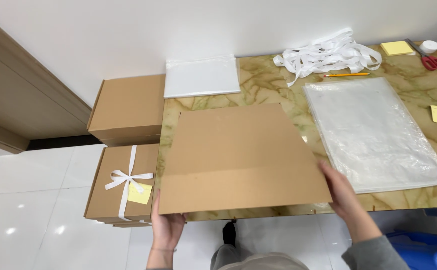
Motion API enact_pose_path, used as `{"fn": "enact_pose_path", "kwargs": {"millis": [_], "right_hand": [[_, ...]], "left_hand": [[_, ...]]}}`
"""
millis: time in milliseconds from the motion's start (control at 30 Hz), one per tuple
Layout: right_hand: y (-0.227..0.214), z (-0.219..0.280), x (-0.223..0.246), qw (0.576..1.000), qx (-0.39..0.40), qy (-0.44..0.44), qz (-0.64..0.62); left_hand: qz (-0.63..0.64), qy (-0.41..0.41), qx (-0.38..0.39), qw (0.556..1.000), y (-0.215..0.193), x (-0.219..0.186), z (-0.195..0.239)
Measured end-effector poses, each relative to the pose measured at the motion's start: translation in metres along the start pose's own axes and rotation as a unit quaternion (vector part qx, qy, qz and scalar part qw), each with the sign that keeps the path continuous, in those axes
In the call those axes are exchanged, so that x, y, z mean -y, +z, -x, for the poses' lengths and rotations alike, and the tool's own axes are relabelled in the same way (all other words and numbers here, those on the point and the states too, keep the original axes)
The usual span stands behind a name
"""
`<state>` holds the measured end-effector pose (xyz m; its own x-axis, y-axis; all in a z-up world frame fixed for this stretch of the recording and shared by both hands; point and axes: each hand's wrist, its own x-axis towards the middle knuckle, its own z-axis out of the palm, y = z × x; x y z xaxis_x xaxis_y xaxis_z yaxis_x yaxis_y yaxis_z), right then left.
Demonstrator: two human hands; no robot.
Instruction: The person opens a cardboard box and removes a pair of jeans wrapped in plastic. They unwrap the jeans, unfold them, and place them on a white hanger. Finally, the person hangs the jeans on a clothing rack and closes the empty box.
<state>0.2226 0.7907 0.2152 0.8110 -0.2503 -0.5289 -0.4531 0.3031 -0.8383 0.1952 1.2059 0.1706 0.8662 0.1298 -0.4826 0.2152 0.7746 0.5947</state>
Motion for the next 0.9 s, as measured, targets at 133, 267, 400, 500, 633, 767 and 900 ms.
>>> {"fn": "enact_pose_path", "kwargs": {"millis": [133,267,400,500,633,767,900], "right_hand": [[-0.007,0.004,-0.031,0.993,-0.096,0.008,0.071],[-0.014,0.009,-0.047,0.970,-0.150,-0.028,0.189],[-0.034,-0.023,-0.086,0.951,-0.139,-0.054,0.272],[-0.031,-0.026,-0.096,0.947,-0.132,-0.018,0.293],[-0.028,-0.024,-0.100,0.967,-0.105,-0.030,0.231],[-0.039,-0.042,-0.124,0.982,-0.087,-0.037,0.166],[-0.039,-0.042,-0.116,0.997,-0.070,-0.012,-0.034]], "left_hand": [[-0.012,-0.028,-0.078,0.997,-0.008,0.008,0.020],[-0.056,-0.034,-0.134,0.989,-0.017,0.012,0.027],[-0.107,-0.065,-0.158,0.979,-0.016,0.010,0.025],[-0.248,-0.088,-0.154,0.952,-0.017,0.014,0.018],[-0.378,-0.032,-0.175,0.908,-0.053,0.040,-0.017],[-0.405,0.025,-0.169,0.898,-0.055,0.036,-0.023],[-0.388,0.090,-0.127,0.909,-0.044,0.018,-0.025]]}}
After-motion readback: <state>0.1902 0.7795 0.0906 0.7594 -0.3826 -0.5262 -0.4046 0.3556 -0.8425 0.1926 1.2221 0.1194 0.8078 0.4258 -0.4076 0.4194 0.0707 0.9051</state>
